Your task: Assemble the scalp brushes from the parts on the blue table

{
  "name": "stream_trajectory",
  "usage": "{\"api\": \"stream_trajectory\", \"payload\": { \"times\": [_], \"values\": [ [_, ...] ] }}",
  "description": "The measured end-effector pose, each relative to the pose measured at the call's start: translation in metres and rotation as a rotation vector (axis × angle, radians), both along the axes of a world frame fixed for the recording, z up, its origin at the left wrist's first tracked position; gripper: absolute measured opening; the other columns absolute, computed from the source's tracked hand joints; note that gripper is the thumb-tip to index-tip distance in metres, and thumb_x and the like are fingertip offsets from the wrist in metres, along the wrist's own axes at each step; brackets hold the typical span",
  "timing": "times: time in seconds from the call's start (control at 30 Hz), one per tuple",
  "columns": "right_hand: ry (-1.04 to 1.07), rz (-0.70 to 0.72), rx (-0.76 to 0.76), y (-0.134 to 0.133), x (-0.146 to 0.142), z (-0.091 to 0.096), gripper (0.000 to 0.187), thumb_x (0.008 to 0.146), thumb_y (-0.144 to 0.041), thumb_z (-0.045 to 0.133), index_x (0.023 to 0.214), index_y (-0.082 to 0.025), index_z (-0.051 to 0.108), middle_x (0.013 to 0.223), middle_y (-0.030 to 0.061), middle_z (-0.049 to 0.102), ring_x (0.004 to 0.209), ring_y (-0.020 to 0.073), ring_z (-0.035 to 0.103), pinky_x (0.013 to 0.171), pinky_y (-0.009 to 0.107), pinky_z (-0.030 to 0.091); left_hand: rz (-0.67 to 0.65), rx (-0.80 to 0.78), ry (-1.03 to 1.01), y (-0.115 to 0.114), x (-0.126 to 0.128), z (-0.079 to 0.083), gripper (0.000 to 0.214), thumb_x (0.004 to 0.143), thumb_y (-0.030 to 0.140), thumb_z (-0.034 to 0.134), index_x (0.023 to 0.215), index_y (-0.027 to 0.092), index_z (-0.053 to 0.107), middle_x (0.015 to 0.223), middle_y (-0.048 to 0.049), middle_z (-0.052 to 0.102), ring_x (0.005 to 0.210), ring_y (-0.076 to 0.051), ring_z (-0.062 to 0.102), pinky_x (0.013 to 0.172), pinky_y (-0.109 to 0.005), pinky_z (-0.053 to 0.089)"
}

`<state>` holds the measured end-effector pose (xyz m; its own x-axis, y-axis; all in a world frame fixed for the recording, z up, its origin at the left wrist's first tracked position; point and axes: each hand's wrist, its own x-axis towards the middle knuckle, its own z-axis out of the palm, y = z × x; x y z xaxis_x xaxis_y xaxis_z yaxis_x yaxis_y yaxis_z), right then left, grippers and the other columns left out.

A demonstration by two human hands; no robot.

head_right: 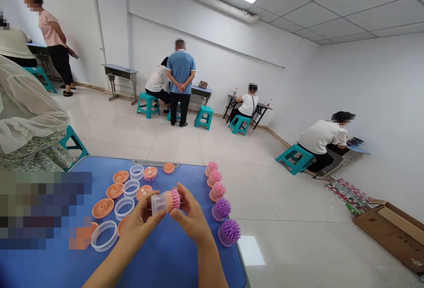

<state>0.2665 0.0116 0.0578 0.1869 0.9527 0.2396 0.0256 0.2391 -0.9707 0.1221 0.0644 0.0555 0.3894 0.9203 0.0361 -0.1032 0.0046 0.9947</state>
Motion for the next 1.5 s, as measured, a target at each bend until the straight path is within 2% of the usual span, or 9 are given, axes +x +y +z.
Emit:
{"api": "stream_trajectory", "payload": {
  "times": [0.23,0.43,0.6,0.8,0.9,0.97,1.17,1.37,1.5],
  "values": [
    [0.063,-0.045,-0.039,0.004,0.004,-0.005,0.036,0.076,-0.049,0.056,0.097,-0.02,0.065,0.085,0.0053,0.067,0.075,0.0183,0.061,0.068,0.031,0.05,-0.031,0.045,0.029,-0.002,-0.001,-0.005,0.053,0.062,0.035,0.066,0.11,0.019,0.05,0.108,-0.008,0.057,0.093,-0.022,0.058,0.081,-0.033,0.048],
    [0.14,-0.018,-0.039,0.001,0.002,-0.001,0.049,0.067,-0.039,0.07,0.113,-0.028,0.056,0.108,0.0047,0.062,0.092,0.0194,0.058,0.075,0.032,0.049,-0.005,0.057,0.048,-0.002,0.0,-0.011,0.054,0.064,0.036,0.064,0.112,0.018,0.049,0.106,-0.0082,0.059,0.088,-0.022,0.061,0.081,-0.037,0.048],
    [0.151,-0.03,-0.108,0.002,0.002,-0.001,0.034,0.074,-0.048,0.06,0.091,-0.019,0.066,0.071,0.0019,0.064,0.059,0.013,0.056,0.057,0.028,0.048,-0.01,0.086,0.045,-0.003,0.002,-0.01,0.053,0.063,0.032,0.065,0.113,0.019,0.052,0.111,-0.0084,0.059,0.092,-0.023,0.06,0.08,-0.036,0.05],
    [0.201,0.031,-0.066,0.0,0.002,0.003,0.047,0.063,-0.037,0.074,0.107,-0.027,0.06,0.099,0.0027,0.063,0.089,0.0179,0.057,0.076,0.03,0.047,-0.025,0.08,0.074,-0.004,0.001,-0.006,0.053,0.064,0.033,0.064,0.112,0.018,0.051,0.11,-0.0098,0.06,0.092,-0.024,0.061,0.079,-0.037,0.05],
    [0.161,-0.005,-0.122,0.002,0.002,0.003,0.029,0.07,-0.042,0.066,0.09,-0.021,0.067,0.075,0.0008,0.064,0.065,0.0125,0.056,0.061,0.025,0.047,-0.03,0.18,0.095,-0.005,0.0,-0.008,0.05,0.066,0.032,0.062,0.113,0.02,0.051,0.113,-0.0092,0.058,0.098,-0.025,0.058,0.083,-0.038,0.048],
    [0.168,-0.032,-0.156,0.003,0.002,0.001,0.037,0.077,-0.051,0.054,0.085,-0.017,0.068,0.067,0.0012,0.062,0.054,0.0106,0.053,0.053,0.024,0.045,-0.031,0.259,0.115,-0.006,0.0,-0.01,0.047,0.067,0.031,0.061,0.112,0.021,0.052,0.116,-0.0088,0.057,0.103,-0.025,0.055,0.087,-0.038,0.046],
    [0.213,0.025,-0.087,-0.001,0.003,0.002,0.046,0.064,-0.038,0.073,0.107,-0.026,0.06,0.098,0.0033,0.063,0.088,0.0179,0.057,0.075,0.03,0.047,-0.034,0.209,0.133,-0.005,0.0,-0.015,0.053,0.069,0.037,0.059,0.119,0.021,0.047,0.119,-0.0097,0.055,0.104,-0.025,0.055,0.084,-0.037,0.047],
    [0.218,0.027,-0.198,0.002,0.004,0.0,0.03,0.074,-0.045,0.061,0.084,-0.018,0.066,0.067,-0.0005,0.061,0.057,0.0106,0.054,0.055,0.023,0.046,-0.061,0.336,0.165,-0.006,-0.002,-0.013,0.046,0.07,0.033,0.059,0.114,0.023,0.052,0.117,-0.0094,0.057,0.108,-0.027,0.052,0.087,-0.039,0.044],
    [0.245,0.052,-0.178,0.002,0.003,-0.001,0.04,0.07,-0.045,0.065,0.101,-0.02,0.061,0.079,0.0007,0.062,0.062,0.0113,0.056,0.058,0.025,0.048,-0.025,0.316,0.163,-0.005,0.0,-0.017,0.048,0.069,0.034,0.059,0.115,0.021,0.05,0.116,-0.0102,0.057,0.101,-0.026,0.056,0.083,-0.039,0.047]
  ]
}}
